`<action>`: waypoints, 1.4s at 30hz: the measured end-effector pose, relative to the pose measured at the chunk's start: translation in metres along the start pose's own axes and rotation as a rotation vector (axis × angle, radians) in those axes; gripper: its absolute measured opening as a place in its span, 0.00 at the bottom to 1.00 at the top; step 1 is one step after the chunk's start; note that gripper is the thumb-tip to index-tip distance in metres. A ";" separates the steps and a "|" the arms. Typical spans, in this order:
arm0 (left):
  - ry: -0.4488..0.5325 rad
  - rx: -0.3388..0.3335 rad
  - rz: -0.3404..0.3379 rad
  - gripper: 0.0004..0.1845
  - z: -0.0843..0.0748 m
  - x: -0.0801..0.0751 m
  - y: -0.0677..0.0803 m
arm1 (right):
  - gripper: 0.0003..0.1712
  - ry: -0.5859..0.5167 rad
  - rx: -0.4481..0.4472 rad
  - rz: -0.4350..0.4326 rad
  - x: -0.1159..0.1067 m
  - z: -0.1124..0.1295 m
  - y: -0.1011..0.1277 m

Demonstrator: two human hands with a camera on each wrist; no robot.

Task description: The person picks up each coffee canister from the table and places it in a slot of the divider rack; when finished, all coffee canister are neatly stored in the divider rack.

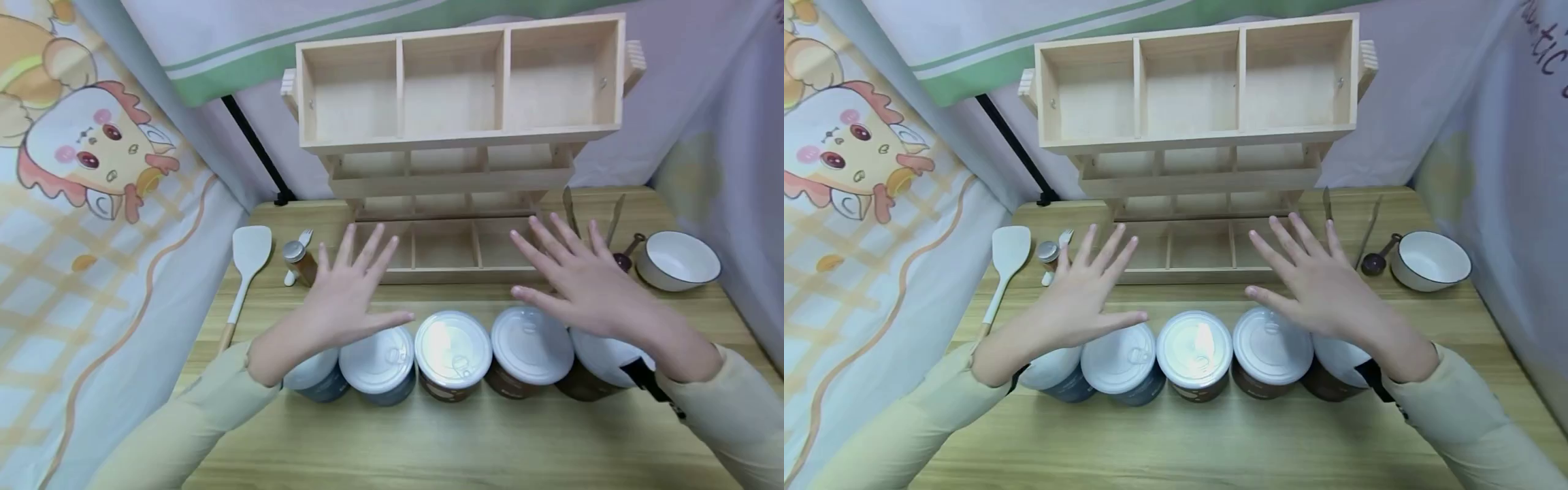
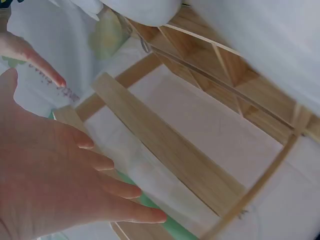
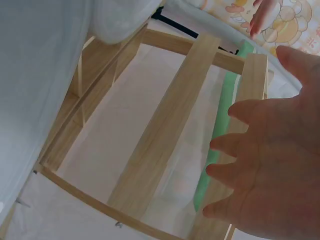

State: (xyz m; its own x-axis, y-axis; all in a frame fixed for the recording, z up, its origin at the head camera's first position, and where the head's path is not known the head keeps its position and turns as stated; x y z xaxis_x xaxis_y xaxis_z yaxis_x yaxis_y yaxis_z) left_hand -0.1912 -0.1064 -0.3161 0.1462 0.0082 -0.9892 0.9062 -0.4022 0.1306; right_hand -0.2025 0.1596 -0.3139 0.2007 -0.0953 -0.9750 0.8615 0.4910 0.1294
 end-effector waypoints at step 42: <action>0.140 -0.195 -0.340 0.67 0.089 -0.020 0.109 | 0.18 0.022 -0.014 -0.962 -0.149 -0.067 -0.048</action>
State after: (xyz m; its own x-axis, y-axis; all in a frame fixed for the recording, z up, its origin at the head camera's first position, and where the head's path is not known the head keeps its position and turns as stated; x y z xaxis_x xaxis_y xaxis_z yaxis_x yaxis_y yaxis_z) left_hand -0.1311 -0.2315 -0.2877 -0.1343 0.2405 -0.9613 0.9683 -0.1742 -0.1789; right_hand -0.3054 0.2083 -0.1870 -0.5981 -0.4464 -0.6656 0.6468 0.2215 -0.7298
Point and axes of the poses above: each hand's wrist, its own y-axis away from the middle knuckle, its own x-axis out of the palm, z = x × y, the point moved 9 cm from there along -y, towards the middle knuckle, and after that the axes turned 3 degrees about z, right-handed, at the moved point
